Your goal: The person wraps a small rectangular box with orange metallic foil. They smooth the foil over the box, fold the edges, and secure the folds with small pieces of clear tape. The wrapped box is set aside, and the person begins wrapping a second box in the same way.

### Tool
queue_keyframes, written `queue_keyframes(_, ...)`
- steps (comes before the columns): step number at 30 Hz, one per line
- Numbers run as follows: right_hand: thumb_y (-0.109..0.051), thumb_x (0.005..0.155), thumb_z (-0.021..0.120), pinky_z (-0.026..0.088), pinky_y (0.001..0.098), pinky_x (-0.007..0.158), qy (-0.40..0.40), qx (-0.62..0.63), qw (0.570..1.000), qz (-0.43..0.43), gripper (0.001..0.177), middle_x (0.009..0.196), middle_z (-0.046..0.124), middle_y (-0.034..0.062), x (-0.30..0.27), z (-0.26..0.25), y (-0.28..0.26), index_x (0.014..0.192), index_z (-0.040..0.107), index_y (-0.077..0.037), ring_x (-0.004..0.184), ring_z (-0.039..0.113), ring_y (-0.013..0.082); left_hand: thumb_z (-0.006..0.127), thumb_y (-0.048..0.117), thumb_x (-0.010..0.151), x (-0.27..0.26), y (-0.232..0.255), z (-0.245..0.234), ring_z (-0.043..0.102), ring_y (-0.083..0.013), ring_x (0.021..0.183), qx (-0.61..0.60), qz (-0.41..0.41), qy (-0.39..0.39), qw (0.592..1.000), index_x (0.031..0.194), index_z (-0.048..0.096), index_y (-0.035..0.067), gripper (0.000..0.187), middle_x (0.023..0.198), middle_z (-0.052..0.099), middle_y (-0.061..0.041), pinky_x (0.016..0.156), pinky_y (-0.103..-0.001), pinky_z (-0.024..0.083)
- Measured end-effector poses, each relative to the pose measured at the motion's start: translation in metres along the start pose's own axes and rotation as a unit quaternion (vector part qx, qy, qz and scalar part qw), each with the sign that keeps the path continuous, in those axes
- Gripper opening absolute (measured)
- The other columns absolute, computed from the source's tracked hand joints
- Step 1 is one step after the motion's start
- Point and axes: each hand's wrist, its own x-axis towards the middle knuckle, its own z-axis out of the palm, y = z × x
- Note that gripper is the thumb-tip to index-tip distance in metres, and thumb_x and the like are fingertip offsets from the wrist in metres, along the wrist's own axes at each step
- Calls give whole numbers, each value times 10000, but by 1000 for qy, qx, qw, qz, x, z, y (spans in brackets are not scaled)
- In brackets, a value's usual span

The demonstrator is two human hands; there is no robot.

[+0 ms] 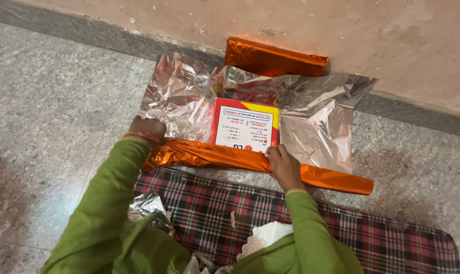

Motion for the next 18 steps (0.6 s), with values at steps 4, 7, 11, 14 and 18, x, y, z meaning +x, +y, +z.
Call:
queue_keyframes(4, -219, 947, 692, 517, 464, 607, 4, -14, 1000, -17, 106, 919, 568, 80, 3, -1, -1, 990, 634, -142, 703, 648, 326, 596, 209, 966, 1, 9, 6, 738, -256, 1049, 50, -15, 33, 998, 1003, 790, 177, 200, 1096, 774, -66, 974, -460, 489)
queue_keyframes(7, -211, 949, 685, 513, 461, 610, 1, -5, 1000, -13, 106, 920, 570, 74, 2, -1, 0, 1002, 636, -134, 714, 649, 325, 575, 231, 986, 7, 4, 11, 741, -241, 1024, 52, -49, 26, 997, 1003, 789, 189, 218, 1071, 779, -46, 938, -457, 483)
queue_keyframes(11, -225, 962, 683, 519, 452, 618, 0, -10, 1000, -7, 112, 919, 563, 80, 2, 3, -1, 996, 633, -131, 706, 648, 319, 598, 268, 976, 1, -6, 16, 728, -216, 985, 89, -89, 66, 990, 957, 794, 235, 199, 995, 775, -2, 856, -429, 480)
queue_keyframes(14, -225, 965, 681, 517, 449, 617, -2, -11, 1000, -5, 110, 922, 565, 79, 3, 3, 0, 992, 634, -130, 702, 646, 318, 611, 299, 967, -3, -13, 10, 720, -204, 949, 98, -115, 58, 987, 910, 804, 238, 210, 947, 758, 2, 816, -408, 468)
queue_keyframes(18, -216, 973, 668, 519, 445, 626, 7, -16, 1000, -24, 105, 930, 563, 79, 1, 4, 1, 997, 625, -122, 699, 637, 318, 639, 292, 964, -11, -21, 4, 729, -201, 897, 98, -139, 99, 980, 880, 785, 199, 192, 912, 754, -19, 783, -400, 504)
